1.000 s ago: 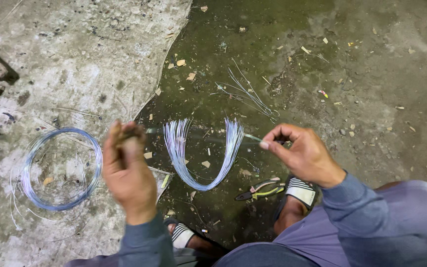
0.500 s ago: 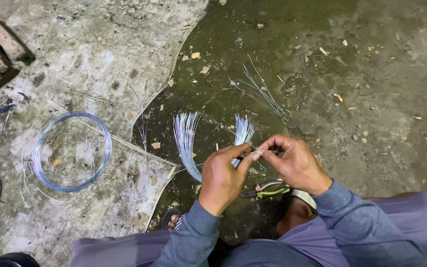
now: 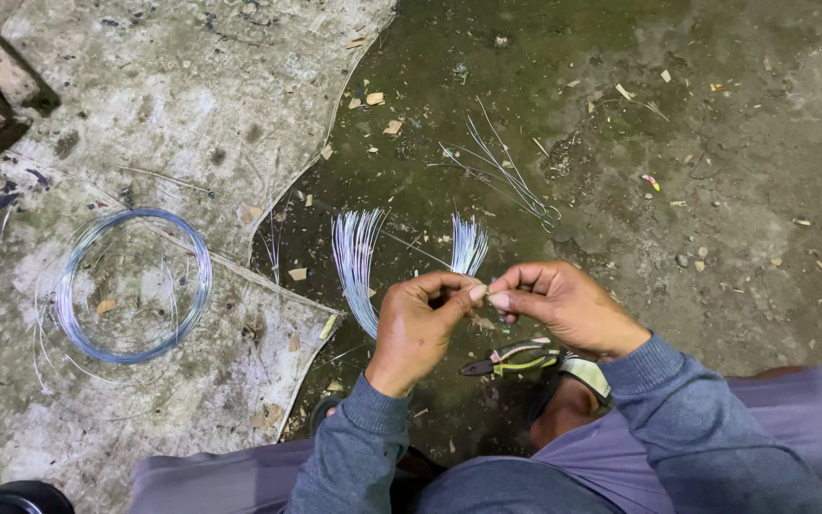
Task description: The person repeatedly picks up individual thin metal wires from a bundle, bends them into a U-shape, and places them on the floor. This process is repeated multiple times throughout the clip.
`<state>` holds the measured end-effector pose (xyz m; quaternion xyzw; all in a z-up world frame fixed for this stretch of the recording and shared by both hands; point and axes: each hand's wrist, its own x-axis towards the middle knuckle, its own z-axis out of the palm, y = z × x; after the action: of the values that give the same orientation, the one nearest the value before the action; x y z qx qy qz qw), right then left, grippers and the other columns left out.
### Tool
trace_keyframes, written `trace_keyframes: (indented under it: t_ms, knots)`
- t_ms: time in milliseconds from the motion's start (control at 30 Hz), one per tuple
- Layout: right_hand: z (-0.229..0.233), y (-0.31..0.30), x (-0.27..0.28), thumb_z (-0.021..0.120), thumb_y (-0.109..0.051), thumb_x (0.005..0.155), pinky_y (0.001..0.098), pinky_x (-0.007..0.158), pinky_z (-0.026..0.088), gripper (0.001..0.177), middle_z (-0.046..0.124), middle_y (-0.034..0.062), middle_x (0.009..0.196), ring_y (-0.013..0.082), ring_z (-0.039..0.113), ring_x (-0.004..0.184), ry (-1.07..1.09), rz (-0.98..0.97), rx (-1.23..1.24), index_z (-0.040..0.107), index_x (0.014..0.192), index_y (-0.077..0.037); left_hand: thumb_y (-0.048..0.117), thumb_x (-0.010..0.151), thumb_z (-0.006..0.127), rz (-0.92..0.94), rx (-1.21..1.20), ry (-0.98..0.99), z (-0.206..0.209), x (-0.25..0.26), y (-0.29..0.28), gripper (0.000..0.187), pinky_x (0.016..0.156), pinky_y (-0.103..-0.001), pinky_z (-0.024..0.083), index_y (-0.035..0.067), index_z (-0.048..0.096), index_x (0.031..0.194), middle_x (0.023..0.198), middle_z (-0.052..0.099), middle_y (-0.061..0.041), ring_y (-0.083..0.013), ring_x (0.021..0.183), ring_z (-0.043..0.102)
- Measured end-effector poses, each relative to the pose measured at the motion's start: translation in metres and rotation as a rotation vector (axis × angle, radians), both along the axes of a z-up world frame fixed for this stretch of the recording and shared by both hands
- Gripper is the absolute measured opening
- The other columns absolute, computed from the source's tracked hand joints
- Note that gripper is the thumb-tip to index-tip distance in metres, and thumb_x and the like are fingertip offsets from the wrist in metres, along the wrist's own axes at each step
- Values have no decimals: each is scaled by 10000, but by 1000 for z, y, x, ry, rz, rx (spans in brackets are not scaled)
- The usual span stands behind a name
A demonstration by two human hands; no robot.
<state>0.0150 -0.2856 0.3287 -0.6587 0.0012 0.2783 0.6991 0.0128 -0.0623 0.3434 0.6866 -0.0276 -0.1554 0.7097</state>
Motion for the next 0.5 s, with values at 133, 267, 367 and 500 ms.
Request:
trace_keyframes:
  t_ms: [133,267,367,500]
  knots:
    - [3,1,-1,659,-111,938,246,743,545,173,736,17,872,93,657,796,33,-41,15,754,1039,-8,146,924,755,28,-10,-33,3,-1,2,180,655,-220,552,-12,786,1004,807,760,-29,-54,715,655]
    - [2,2,-1,697,-122,949,251,703,539,157,712,28,804,98,643,753,38,-67,-60,755,935,23,153,920,756,9,60,-38,6,-1,2,181,628,-224,537,-11,789,989,784,759,-28,-52,691,650]
    - [1,3,-2,708,-133,924,247,664,524,151,705,17,768,94,633,707,43,-52,-83,764,912,7,148,915,756,2,73,-39,8,-1,3,179,625,-229,540,-13,790,985,787,762,-30,-53,690,655]
    - [-1,4,-3,714,-139,927,242,642,511,156,693,12,747,86,615,681,35,-75,-133,766,907,7,151,931,723,2,149,-112,12,-3,2,173,634,-246,557,3,783,998,806,781,-53,-74,695,696]
